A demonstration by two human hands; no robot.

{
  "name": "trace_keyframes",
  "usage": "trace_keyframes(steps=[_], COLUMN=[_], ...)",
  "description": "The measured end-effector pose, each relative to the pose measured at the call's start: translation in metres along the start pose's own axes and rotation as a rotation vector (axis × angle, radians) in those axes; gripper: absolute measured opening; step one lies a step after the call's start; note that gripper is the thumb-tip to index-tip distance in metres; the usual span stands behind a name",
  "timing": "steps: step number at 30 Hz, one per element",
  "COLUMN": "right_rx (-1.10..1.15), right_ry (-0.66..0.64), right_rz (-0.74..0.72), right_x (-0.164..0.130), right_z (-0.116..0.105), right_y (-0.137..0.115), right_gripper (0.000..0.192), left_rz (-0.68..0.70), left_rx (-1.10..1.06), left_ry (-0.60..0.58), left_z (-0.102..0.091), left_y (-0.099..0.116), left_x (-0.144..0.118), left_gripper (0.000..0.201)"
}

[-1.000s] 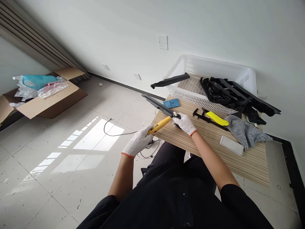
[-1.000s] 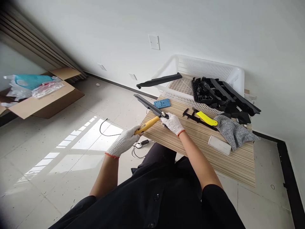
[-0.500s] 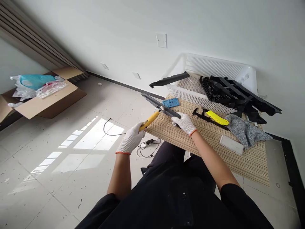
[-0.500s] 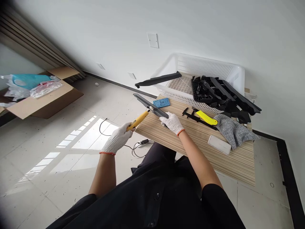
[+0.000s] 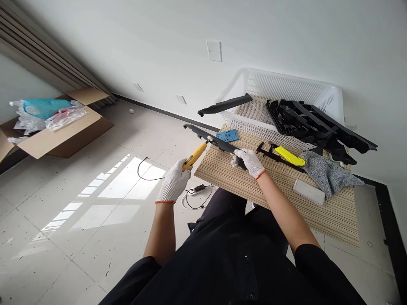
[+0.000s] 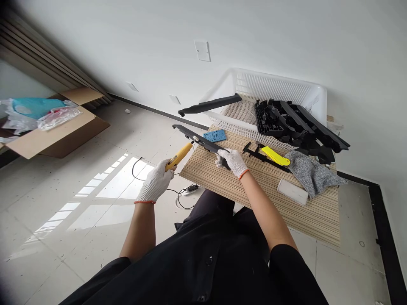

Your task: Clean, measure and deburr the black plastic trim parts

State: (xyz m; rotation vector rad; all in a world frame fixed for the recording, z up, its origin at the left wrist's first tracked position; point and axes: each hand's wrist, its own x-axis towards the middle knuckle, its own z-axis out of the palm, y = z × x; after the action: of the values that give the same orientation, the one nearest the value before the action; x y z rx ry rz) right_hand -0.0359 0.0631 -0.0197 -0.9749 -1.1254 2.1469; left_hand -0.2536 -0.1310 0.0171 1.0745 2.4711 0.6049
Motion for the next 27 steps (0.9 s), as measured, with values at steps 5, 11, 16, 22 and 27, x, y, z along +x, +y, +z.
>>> trace_keyframes(steps=[5, 11, 16, 22, 27], right_rx=[0.074, 0.131, 0.142, 0.134, 0.136], right_ry=[0.008, -0.01, -0.017, -0.006, 0.0], right_rz=[0.046, 0.07, 0.078, 0.091, 0.09], right_x=[-0.0026, -0.0046, -0.0042, -0.002, -0.0032], right_z=[-0.0006, -0.0006, -0.0008, -0.0021, -0.0009], right_y=[-0.0052, -0.0084, -0.0081, -0.0057, -0.0062], right_gripper=[0.02, 0.017, 0.018, 0.024, 0.023], left_rz=[0.005, 0.06, 0.082, 0.062, 0.026], left_rx=[0.011, 0.045, 0.024, 0.08, 0.137], left_ry=[-0.049, -0.052, -0.102, -0.078, -0.053], left_z=[0.0034, 0.0078, 0.005, 0.0036, 0.0039], left_y=[0.0015, 0.0, 0.0043, 0.0032, 0.0039], left_x=[0.0002, 0.0008, -0.0029, -0.0022, 0.0], left_gripper=[0.054, 0.056, 0.055, 0.055, 0.056])
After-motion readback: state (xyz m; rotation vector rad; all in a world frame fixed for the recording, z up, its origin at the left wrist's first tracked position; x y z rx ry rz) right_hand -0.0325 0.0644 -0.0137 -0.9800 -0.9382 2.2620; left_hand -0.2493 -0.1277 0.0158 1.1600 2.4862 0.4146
